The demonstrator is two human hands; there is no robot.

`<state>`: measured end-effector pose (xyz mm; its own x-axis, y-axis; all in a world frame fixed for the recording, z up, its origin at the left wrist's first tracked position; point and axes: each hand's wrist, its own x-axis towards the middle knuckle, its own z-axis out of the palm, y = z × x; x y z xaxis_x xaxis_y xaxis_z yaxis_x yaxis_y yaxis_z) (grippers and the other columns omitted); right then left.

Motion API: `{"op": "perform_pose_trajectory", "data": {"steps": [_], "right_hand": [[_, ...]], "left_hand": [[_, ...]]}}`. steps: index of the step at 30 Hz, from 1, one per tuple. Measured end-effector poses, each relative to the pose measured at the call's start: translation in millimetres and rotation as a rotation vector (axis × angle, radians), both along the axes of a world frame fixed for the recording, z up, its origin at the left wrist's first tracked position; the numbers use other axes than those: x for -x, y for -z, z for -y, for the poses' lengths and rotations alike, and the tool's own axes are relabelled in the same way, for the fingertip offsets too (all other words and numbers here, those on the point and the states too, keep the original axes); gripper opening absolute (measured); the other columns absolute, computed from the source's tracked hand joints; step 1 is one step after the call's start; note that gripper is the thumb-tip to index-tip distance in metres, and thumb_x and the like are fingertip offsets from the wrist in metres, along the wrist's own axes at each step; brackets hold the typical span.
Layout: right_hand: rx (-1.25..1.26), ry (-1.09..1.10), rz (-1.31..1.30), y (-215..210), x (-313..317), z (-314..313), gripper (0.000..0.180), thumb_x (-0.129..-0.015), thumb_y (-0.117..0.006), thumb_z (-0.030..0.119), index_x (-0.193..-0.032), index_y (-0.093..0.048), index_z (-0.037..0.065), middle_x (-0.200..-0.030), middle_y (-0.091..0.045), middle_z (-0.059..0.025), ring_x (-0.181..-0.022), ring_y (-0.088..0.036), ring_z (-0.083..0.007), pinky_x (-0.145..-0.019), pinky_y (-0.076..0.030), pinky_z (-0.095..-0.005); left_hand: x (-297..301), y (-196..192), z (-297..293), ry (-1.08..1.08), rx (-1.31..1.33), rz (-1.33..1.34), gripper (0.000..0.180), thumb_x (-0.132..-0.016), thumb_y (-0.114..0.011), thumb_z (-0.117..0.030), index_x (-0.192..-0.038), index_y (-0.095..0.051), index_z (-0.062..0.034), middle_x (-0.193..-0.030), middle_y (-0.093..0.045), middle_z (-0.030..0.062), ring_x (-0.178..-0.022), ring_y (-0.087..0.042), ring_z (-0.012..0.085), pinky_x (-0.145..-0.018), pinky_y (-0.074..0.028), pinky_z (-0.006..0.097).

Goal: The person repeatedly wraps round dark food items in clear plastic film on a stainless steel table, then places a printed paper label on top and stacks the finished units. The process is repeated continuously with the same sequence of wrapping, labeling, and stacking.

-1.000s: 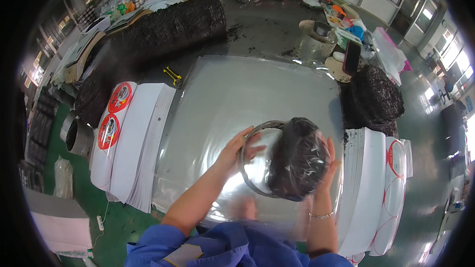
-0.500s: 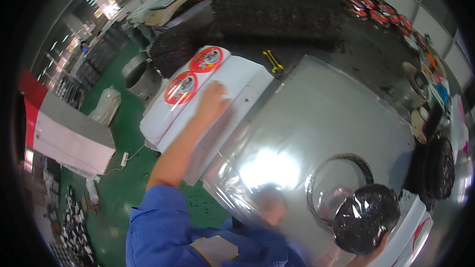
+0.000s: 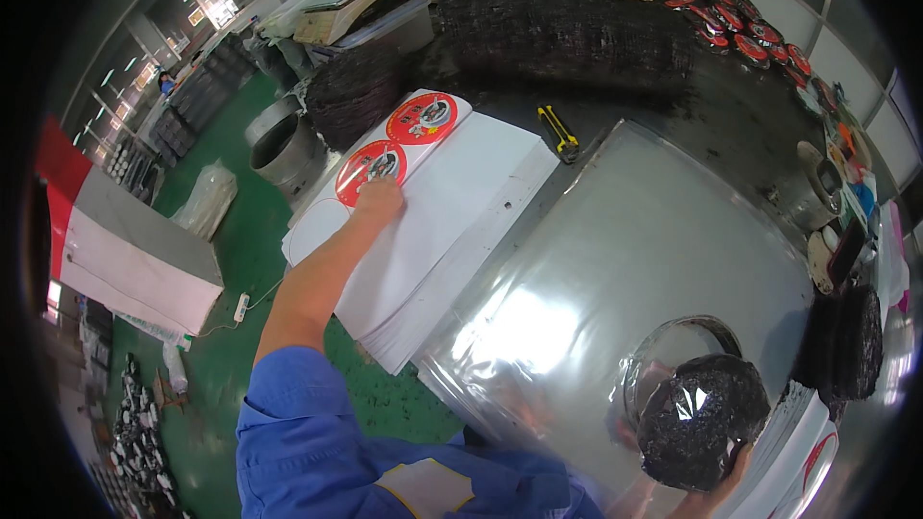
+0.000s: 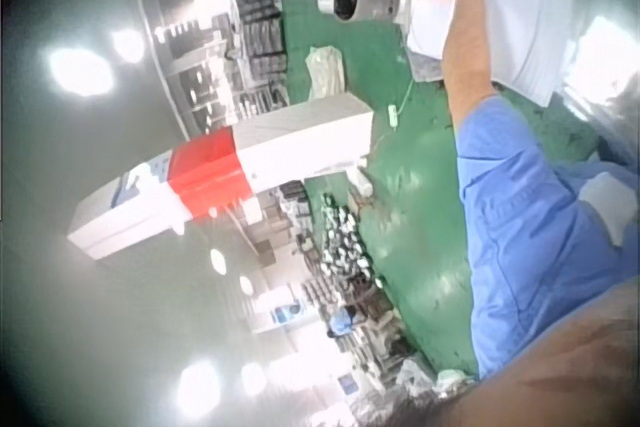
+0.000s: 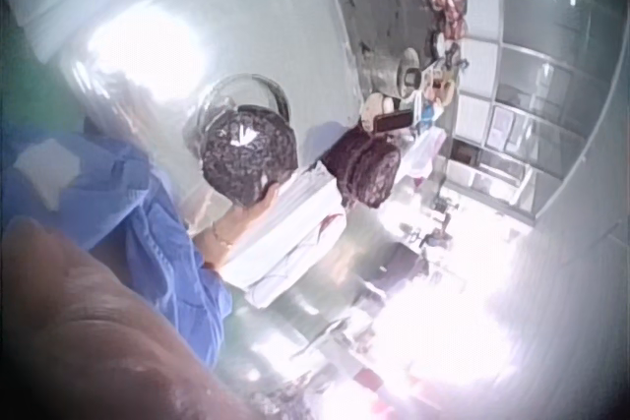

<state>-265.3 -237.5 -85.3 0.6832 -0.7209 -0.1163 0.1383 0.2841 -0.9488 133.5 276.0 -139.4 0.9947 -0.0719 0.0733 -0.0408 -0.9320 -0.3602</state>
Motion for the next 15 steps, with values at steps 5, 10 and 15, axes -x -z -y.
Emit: {"op": "perform_pose_trajectory", "data": {"steps": [5,10,15], "right_hand": [[-0.403,0.156,0.095,-6,3,7,0.042,-0.089,-0.047,0.032,-0.121,-0.045,0.005,-0.118,-0.051,-0.0128,-0.104,-0.053,-0.0262,-0.089,-0.046,-0.0413],[-0.356,-0.065,0.347,12,-18,14,0.036,-0.091,-0.043,0.028,-0.115,-0.050,0.003,-0.111,-0.056,-0.0108,-0.101,-0.054,-0.0232,-0.087,-0.045,-0.0386],[-0.171,0.089,0.339,-18,-77,-22,0.036,-0.092,-0.042,0.022,-0.121,-0.041,0.001,-0.109,-0.053,-0.0089,-0.098,-0.054,-0.0175,-0.083,-0.046,-0.0318]], "left_hand": [[34,-71,-47,-0.033,1.149,0.725,0.014,-0.079,-0.047,-0.008,-0.070,-0.054,0.0002,-0.066,-0.055,0.0077,-0.060,-0.051,0.0192,-0.057,-0.044,0.037],[84,-117,-91,0.130,1.310,1.327,0.018,-0.082,-0.051,-0.012,-0.091,-0.055,0.0033,-0.090,-0.056,0.0142,-0.085,-0.054,0.0251,-0.074,-0.046,0.035],[121,-116,42,0.213,1.134,1.348,0.023,-0.086,-0.046,-0.011,-0.097,-0.053,0.0076,-0.087,-0.055,0.0182,-0.079,-0.055,0.0315,-0.074,-0.047,0.039]]}}
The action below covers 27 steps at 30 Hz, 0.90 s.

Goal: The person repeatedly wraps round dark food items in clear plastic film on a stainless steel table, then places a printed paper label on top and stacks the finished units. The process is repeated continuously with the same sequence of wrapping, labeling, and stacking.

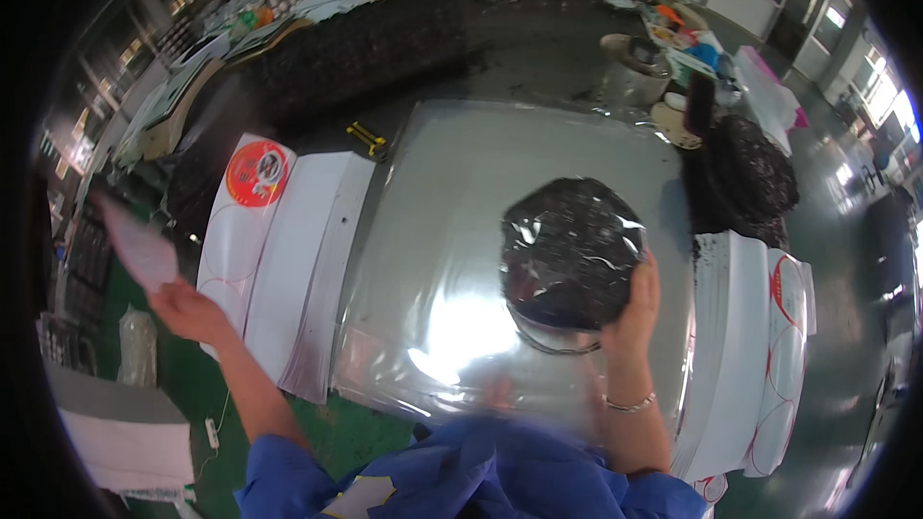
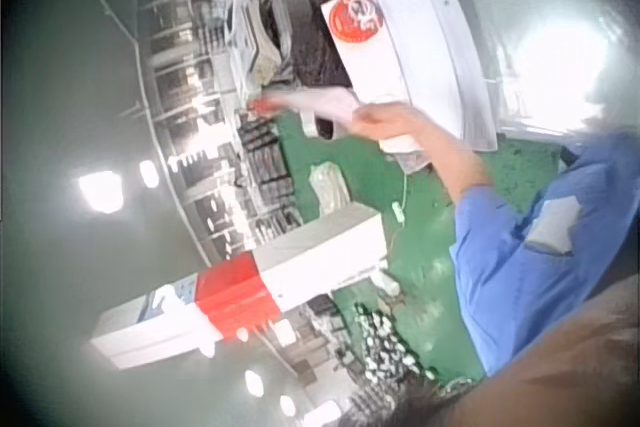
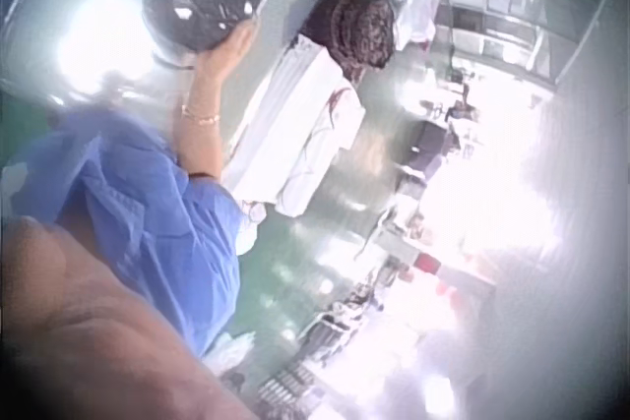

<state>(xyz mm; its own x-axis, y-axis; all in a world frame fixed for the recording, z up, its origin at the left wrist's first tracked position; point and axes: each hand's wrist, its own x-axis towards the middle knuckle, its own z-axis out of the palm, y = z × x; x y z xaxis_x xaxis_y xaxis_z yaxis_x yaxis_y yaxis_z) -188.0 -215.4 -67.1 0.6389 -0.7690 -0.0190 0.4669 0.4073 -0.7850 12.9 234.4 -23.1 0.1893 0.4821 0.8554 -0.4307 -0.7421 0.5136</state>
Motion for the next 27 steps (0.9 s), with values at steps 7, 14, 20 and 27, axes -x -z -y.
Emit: {"op": "perform_pose_trajectory", "data": {"steps": [7,14,20,27], "right_hand": [[0.220,-0.018,0.169,-16,-17,-2,0.035,-0.094,-0.038,0.022,-0.121,-0.039,0.000,-0.113,-0.052,-0.0105,-0.100,-0.053,-0.0168,-0.084,-0.046,-0.0291],[0.228,-0.012,0.154,-11,5,3,0.036,-0.095,-0.035,0.023,-0.121,-0.037,-0.001,-0.113,-0.052,-0.0138,-0.101,-0.054,-0.0196,-0.086,-0.046,-0.0315],[0.144,-0.295,0.287,-5,33,8,0.040,-0.093,-0.038,0.027,-0.122,-0.035,-0.001,-0.118,-0.049,-0.0168,-0.104,-0.052,-0.0230,-0.089,-0.044,-0.0347],[0.401,0.120,-0.246,22,121,99,0.044,-0.092,-0.041,0.034,-0.119,-0.040,-0.001,-0.114,-0.052,-0.0161,-0.100,-0.055,-0.0239,-0.088,-0.044,-0.0354]], "left_hand": [[77,-19,239,1.149,-0.495,-0.198,0.031,-0.080,-0.053,-0.012,-0.109,-0.057,-0.0028,-0.123,-0.045,0.0231,-0.114,-0.046,0.0344,-0.094,-0.038,0.042],[101,-3,275,1.457,-1.135,-0.379,0.041,-0.073,-0.057,-0.005,-0.114,-0.052,-0.0077,-0.137,-0.028,0.0175,-0.128,-0.028,0.0324,-0.102,-0.024,0.047],[72,-9,288,1.652,-0.045,-1.252,0.047,-0.079,-0.057,-0.012,-0.124,-0.043,-0.0098,-0.116,-0.052,0.0166,-0.114,-0.046,0.0270,-0.096,-0.034,0.036],[-81,-61,304,1.573,0.050,-0.905,0.038,-0.085,-0.049,-0.028,-0.112,-0.050,-0.0015,-0.110,-0.052,0.0133,-0.105,-0.049,0.0210,-0.088,-0.040,0.031]]}}
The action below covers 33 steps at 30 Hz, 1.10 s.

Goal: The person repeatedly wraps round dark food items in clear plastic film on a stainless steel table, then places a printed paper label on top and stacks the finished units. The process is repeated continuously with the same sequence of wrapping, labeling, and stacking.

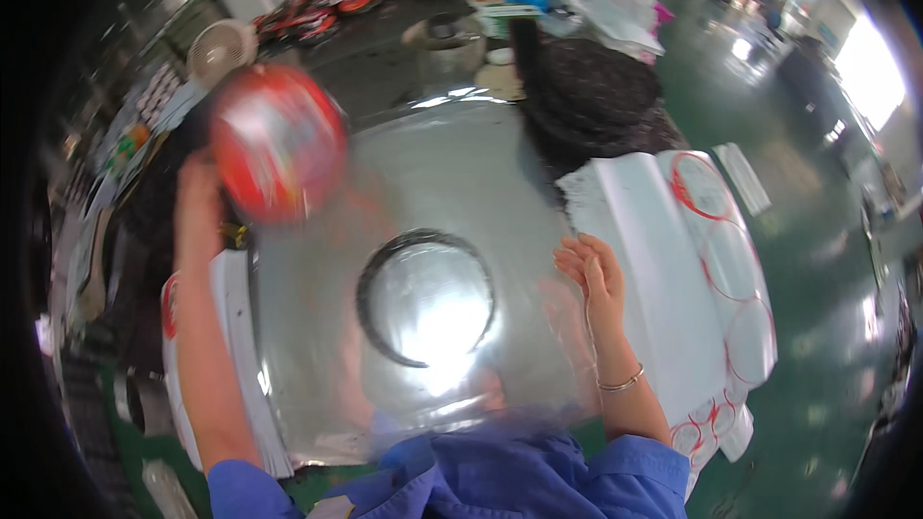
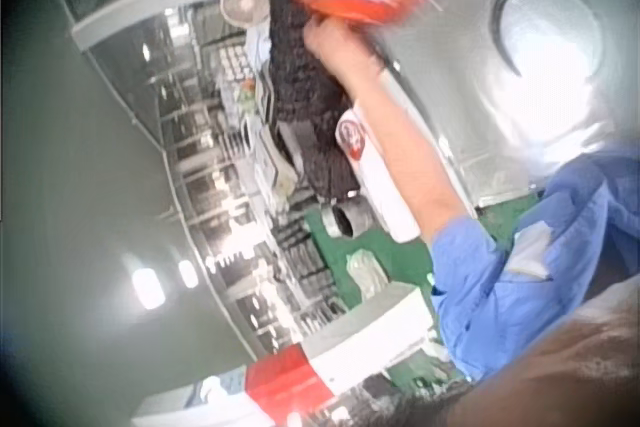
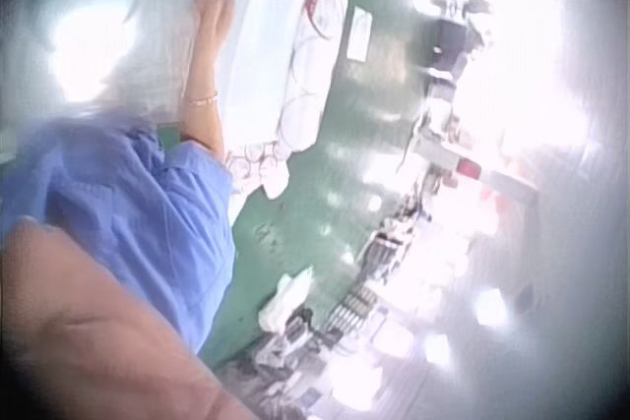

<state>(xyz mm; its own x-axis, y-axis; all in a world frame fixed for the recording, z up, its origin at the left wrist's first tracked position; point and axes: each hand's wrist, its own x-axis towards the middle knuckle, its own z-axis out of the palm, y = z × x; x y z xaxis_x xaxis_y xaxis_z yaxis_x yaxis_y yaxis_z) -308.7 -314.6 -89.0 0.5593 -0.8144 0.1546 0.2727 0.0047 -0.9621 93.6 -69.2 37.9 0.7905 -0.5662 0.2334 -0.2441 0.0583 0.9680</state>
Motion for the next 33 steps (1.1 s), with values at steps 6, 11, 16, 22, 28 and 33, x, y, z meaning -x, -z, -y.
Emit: {"op": "perform_pose_trajectory", "data": {"steps": [6,11,16,22,28,33], "right_hand": [[0.625,0.632,-0.561,8,130,105,0.027,-0.083,-0.052,0.008,-0.108,-0.052,-0.002,-0.103,-0.059,-0.0117,-0.098,-0.055,-0.0201,-0.087,-0.040,-0.0299],[0.691,0.920,-1.130,7,250,184,0.038,-0.079,-0.059,0.020,-0.110,-0.051,-0.001,-0.109,-0.057,-0.0165,-0.104,-0.052,-0.0321,-0.089,-0.040,-0.0361],[0.859,0.552,-0.998,-12,185,202,0.055,-0.070,-0.068,0.021,-0.118,-0.047,0.004,-0.123,-0.048,-0.0127,-0.118,-0.041,-0.0297,-0.100,-0.031,-0.0404],[0.879,0.578,-1.253,34,107,238,0.039,-0.067,-0.065,0.011,-0.104,-0.051,0.007,-0.113,-0.048,-0.0093,-0.109,-0.043,-0.0291,-0.094,-0.033,-0.0450],[0.942,0.500,-1.116,47,99,252,0.016,-0.065,-0.062,0.007,-0.079,-0.057,0.004,-0.088,-0.053,-0.0095,-0.090,-0.049,-0.0277,-0.079,-0.042,-0.0390],[1.021,0.594,-1.047,55,96,255,0.008,-0.066,-0.061,0.007,-0.068,-0.054,0.003,-0.077,-0.053,-0.0105,-0.080,-0.053,-0.0272,-0.071,-0.045,-0.0359]], "left_hand": [[88,28,63,0.370,-0.329,0.502,0.034,-0.085,-0.051,-0.020,-0.113,-0.048,-0.0020,-0.121,-0.049,0.0114,-0.094,-0.057,0.0176,-0.085,-0.043,0.033],[180,40,111,0.709,-0.350,0.686,0.040,-0.070,-0.057,0.006,-0.108,-0.053,-0.0044,-0.116,-0.054,0.0099,-0.079,-0.061,0.0184,-0.076,-0.048,0.030],[220,66,139,0.878,-0.393,0.846,0.031,-0.074,-0.057,0.000,-0.104,-0.056,-0.0056,-0.107,-0.058,0.0102,-0.084,-0.061,0.0203,-0.075,-0.049,0.029],[258,88,144,1.062,-0.500,0.760,0.027,-0.077,-0.058,-0.008,-0.104,-0.057,-0.0075,-0.103,-0.061,0.0080,-0.090,-0.060,0.0229,-0.077,-0.049,0.032],[274,121,148,1.124,-0.439,0.646,0.025,-0.079,-0.057,-0.009,-0.104,-0.057,-0.0091,-0.102,-0.061,0.0068,-0.088,-0.060,0.0230,-0.076,-0.049,0.033],[281,126,150,1.130,-0.414,0.680,0.021,-0.080,-0.056,-0.010,-0.101,-0.058,-0.0092,-0.099,-0.061,0.0066,-0.085,-0.060,0.0237,-0.073,-0.049,0.033]]}}
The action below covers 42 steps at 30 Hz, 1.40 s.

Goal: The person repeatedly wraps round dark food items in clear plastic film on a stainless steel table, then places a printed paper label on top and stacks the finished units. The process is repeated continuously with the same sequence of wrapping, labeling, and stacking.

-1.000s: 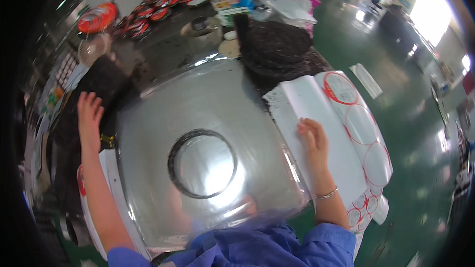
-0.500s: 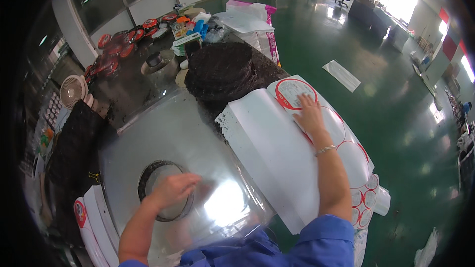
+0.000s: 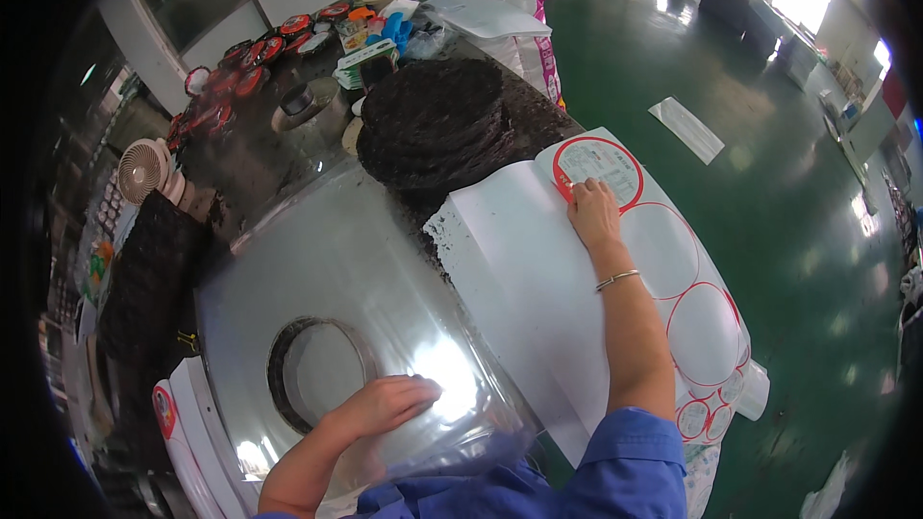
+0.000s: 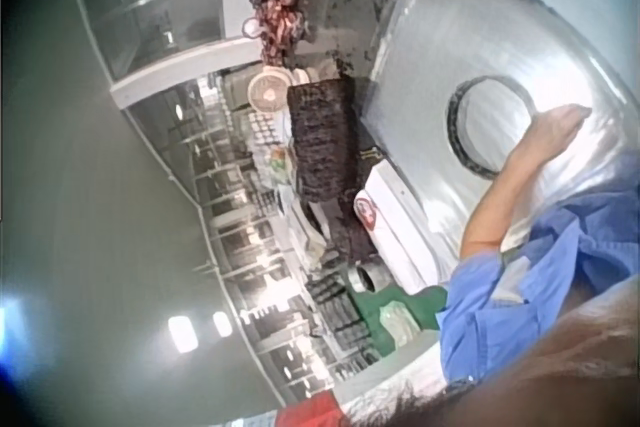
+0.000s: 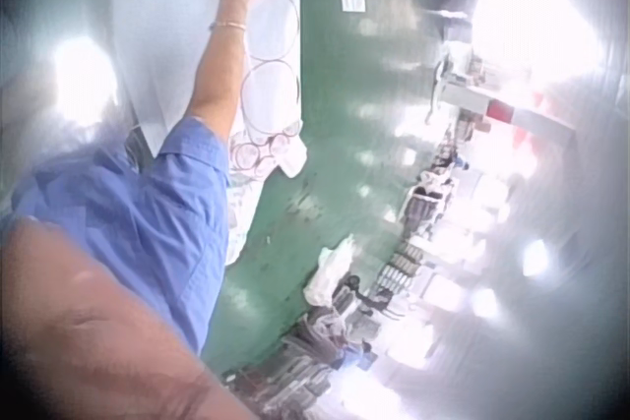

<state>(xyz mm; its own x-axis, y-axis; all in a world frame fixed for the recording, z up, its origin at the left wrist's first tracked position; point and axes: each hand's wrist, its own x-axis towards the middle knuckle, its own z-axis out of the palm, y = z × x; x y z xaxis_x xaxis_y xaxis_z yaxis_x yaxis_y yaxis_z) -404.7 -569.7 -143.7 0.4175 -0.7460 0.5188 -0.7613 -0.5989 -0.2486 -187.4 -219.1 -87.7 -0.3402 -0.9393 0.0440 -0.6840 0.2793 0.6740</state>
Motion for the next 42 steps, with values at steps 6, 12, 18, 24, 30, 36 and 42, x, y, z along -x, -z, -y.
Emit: {"op": "perform_pose_trajectory", "data": {"steps": [6,12,18,24,30,36,42], "right_hand": [[-0.013,0.056,0.119,-16,8,-5,0.009,-0.072,-0.057,0.009,-0.075,-0.060,0.001,-0.082,-0.060,-0.0116,-0.082,-0.057,-0.0271,-0.073,-0.047,-0.0371],[-0.018,-0.388,0.650,-169,-50,-150,0.007,-0.074,-0.055,-0.002,-0.079,-0.060,-0.002,-0.083,-0.065,-0.0129,-0.073,-0.062,-0.0203,-0.068,-0.049,-0.0281],[-0.500,-2.141,0.598,-188,-149,-350,0.048,-0.082,-0.043,0.009,-0.128,-0.032,0.005,-0.126,-0.041,-0.0167,-0.117,-0.041,-0.0237,-0.097,-0.032,-0.0332],[-0.683,-1.499,0.605,-124,-115,-291,0.041,-0.081,-0.047,0.009,-0.121,-0.039,0.003,-0.115,-0.046,-0.0130,-0.104,-0.043,-0.0208,-0.086,-0.034,-0.0304],[-0.483,-0.029,0.503,-75,140,-52,0.035,-0.081,-0.051,0.008,-0.115,-0.047,0.001,-0.103,-0.051,-0.0094,-0.091,-0.046,-0.0178,-0.075,-0.036,-0.0275],[-0.631,0.456,-0.327,-60,195,-74,0.086,-0.053,-0.078,0.038,-0.121,-0.042,-0.001,-0.130,-0.036,-0.0192,-0.116,-0.040,-0.0327,-0.092,-0.041,-0.0382],[-0.441,0.459,-0.438,-68,191,-84,0.060,-0.063,-0.074,0.029,-0.109,-0.050,-0.001,-0.124,-0.042,-0.0171,-0.110,-0.044,-0.0359,-0.088,-0.044,-0.0368]], "left_hand": [[-1,1,-5,0.036,-0.017,-0.015,0.021,-0.081,-0.055,-0.010,-0.102,-0.057,-0.0090,-0.098,-0.061,0.0084,-0.084,-0.059,0.0252,-0.074,-0.049,0.034],[5,17,-8,0.015,0.037,-0.011,0.024,-0.084,-0.051,-0.014,-0.107,-0.056,-0.0075,-0.105,-0.059,0.0107,-0.092,-0.057,0.0262,-0.080,-0.046,0.035],[48,30,23,0.090,0.182,-0.084,0.023,-0.077,-0.054,-0.005,-0.099,-0.059,-0.0065,-0.106,-0.059,0.0070,-0.092,-0.058,0.0225,-0.079,-0.047,0.032],[53,20,11,0.075,0.199,-0.074,0.022,-0.077,-0.054,-0.004,-0.098,-0.061,-0.0065,-0.102,-0.061,0.0083,-0.091,-0.059,0.0244,-0.078,-0.048,0.032],[45,16,0,0.011,0.214,-0.085,0.019,-0.075,-0.054,-0.002,-0.093,-0.060,-0.0050,-0.102,-0.060,0.0103,-0.092,-0.059,0.0257,-0.080,-0.047,0.033],[54,25,9,0.035,0.229,-0.092,0.016,-0.077,-0.056,-0.004,-0.093,-0.060,-0.0053,-0.102,-0.060,0.0106,-0.091,-0.059,0.0255,-0.079,-0.048,0.033],[67,10,27,0.056,0.260,-0.070,0.021,-0.073,-0.057,-0.002,-0.094,-0.059,-0.0055,-0.103,-0.059,0.0098,-0.089,-0.059,0.0264,-0.076,-0.049,0.033]]}}
